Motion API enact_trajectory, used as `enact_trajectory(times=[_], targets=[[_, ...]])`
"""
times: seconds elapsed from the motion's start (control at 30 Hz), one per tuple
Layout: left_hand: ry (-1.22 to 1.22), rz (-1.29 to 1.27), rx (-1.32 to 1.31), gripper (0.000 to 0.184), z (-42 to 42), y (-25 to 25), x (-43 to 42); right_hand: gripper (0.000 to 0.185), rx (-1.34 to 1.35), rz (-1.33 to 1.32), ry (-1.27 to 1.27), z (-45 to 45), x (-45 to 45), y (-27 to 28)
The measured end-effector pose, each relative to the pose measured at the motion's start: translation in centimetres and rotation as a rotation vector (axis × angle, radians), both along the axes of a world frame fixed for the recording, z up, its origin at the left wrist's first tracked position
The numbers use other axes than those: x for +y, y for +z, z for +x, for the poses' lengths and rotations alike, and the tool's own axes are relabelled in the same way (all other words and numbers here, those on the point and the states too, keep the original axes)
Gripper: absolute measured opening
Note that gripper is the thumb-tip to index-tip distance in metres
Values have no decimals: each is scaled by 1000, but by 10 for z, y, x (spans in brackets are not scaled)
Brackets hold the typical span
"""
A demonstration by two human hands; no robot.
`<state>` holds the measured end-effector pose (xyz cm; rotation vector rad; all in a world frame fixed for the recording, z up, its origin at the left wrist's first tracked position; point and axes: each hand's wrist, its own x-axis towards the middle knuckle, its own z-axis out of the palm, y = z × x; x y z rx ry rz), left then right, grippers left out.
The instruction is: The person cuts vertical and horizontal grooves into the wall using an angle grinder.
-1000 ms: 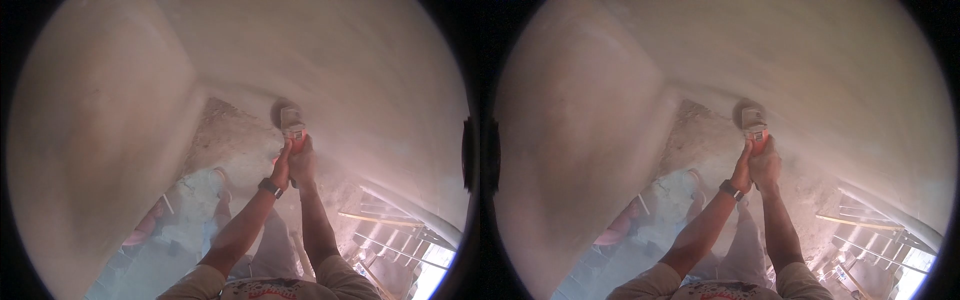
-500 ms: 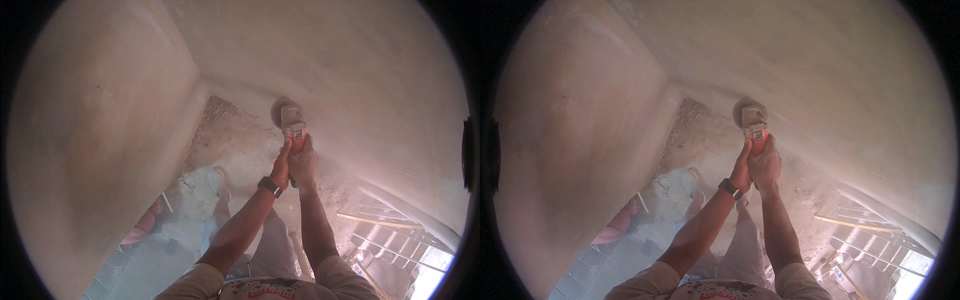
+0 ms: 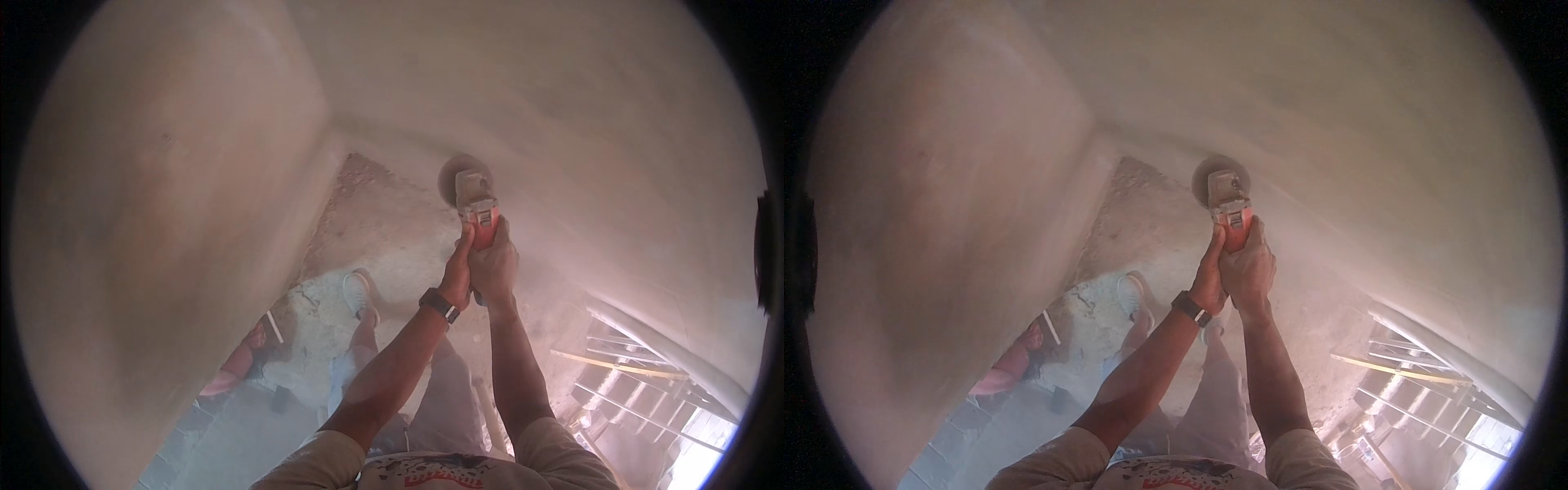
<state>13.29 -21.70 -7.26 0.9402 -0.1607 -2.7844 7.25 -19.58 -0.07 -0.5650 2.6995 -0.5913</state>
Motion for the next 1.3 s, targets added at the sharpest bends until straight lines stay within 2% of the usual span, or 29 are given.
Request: enact_trajectory(times=[0.3,0.6,0.97,1.2,1.3], targets=[[-26,6,15,71,0,-8,-7,64,1,17,-57,4,-9,1],[-30,-68,-3,77,2,-1,-15,49,-32,-74,-55,6,-16,7],[-37,-33,5,76,5,-9,-26,49,27,-66,-23,8,-27,-1],[7,-35,21,74,2,-4,-30,50,-80,-41,-39,5,-35,9],[-11,-31,29,74,2,-6,-31,49,-39,-31,-27,5,-36,10]])
